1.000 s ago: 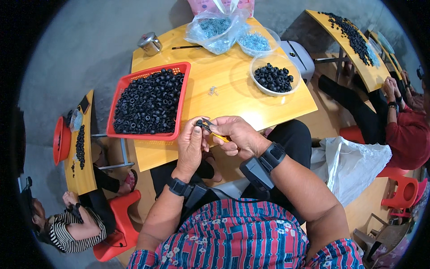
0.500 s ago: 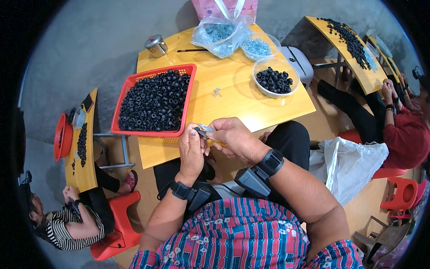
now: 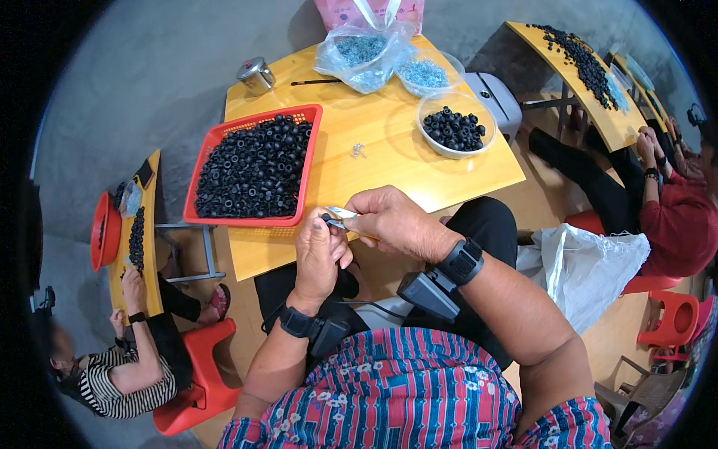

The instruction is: Sorting and assembling small plastic or rubber components at a manufacturing workstation.

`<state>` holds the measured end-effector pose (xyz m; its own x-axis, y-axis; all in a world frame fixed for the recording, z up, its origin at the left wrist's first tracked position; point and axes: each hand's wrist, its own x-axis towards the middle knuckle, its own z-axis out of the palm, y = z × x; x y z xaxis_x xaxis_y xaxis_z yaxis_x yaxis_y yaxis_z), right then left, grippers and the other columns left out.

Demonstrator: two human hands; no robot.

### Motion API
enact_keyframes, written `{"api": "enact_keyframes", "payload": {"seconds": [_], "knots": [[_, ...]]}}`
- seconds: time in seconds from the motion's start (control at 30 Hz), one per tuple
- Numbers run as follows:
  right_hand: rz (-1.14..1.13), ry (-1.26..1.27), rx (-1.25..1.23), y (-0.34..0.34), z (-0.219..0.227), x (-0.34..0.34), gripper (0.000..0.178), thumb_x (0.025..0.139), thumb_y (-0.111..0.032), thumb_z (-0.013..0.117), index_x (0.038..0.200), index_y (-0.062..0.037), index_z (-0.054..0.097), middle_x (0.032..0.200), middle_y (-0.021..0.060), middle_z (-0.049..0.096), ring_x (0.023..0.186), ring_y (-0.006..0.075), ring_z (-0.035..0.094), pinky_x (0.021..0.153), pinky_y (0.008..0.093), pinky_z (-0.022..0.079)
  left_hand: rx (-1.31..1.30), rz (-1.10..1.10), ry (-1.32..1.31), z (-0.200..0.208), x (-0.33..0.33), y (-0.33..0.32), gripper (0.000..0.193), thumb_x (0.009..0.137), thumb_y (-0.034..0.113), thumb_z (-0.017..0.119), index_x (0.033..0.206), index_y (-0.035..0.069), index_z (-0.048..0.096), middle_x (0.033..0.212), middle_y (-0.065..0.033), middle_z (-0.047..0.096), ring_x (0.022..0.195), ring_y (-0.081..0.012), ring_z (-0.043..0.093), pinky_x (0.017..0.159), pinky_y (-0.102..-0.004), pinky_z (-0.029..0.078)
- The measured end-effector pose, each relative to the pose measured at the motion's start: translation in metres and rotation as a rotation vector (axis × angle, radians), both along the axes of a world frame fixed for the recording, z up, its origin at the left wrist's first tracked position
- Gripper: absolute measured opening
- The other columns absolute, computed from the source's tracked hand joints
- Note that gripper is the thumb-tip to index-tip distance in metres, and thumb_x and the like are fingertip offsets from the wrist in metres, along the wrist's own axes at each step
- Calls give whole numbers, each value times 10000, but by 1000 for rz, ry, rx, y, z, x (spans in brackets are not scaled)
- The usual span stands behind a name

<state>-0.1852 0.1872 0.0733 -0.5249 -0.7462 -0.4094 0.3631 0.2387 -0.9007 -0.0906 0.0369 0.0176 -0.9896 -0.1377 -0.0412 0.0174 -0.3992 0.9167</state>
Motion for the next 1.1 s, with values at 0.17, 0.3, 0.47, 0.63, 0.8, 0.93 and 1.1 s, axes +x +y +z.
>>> {"api": "enact_keyframes", "payload": {"seconds": [0.17,0.3,0.47,0.63,0.8,0.93,1.1], "knots": [[-19,-26,-43,0,2,1,134,928,-133,552,897,-32,635,580,-32,484,417,35,369,379,201,261,49,-19,-12,2,0,0,402,1024,452,367,936,74,472,669,48,332,530,-26,328,472,-188,376],[-19,-285,-221,5,-13,3,150,955,-132,540,985,-12,625,607,-17,503,403,31,337,364,192,215,-154,34,58,3,-1,-1,398,1019,455,379,959,73,472,696,35,391,537,-29,335,482,-188,370],[-39,-338,-223,3,-7,5,150,960,-153,538,931,-29,618,580,-17,495,378,43,330,351,207,211,-470,98,164,5,-1,-6,415,1011,464,395,939,63,473,724,27,437,551,-31,348,476,-184,345],[-32,-284,-185,1,-8,4,141,956,-140,542,923,-29,623,576,-23,495,387,44,346,354,205,222,-510,156,195,-1,-4,-5,437,1003,483,406,909,63,482,702,36,412,556,-28,345,463,-176,321],[-44,-187,-144,-2,-3,5,124,946,-106,542,906,-29,631,580,-35,496,405,39,368,365,202,243,-317,158,133,-3,-1,-2,410,1008,450,418,901,61,489,686,43,402,548,-20,352,457,-185,309],[-25,-102,-85,0,3,4,124,941,-112,552,906,-32,639,587,-41,494,441,25,380,393,194,264,-121,97,90,1,0,3,378,1016,430,416,914,72,484,709,57,381,540,-6,322,458,-169,300],[17,-2,-47,2,12,1,131,938,-130,566,902,-34,647,594,-49,491,477,21,398,424,189,291,16,22,32,6,3,1,355,1021,425,405,946,84,468,722,65,352,543,2,293,466,-158,303]]}}
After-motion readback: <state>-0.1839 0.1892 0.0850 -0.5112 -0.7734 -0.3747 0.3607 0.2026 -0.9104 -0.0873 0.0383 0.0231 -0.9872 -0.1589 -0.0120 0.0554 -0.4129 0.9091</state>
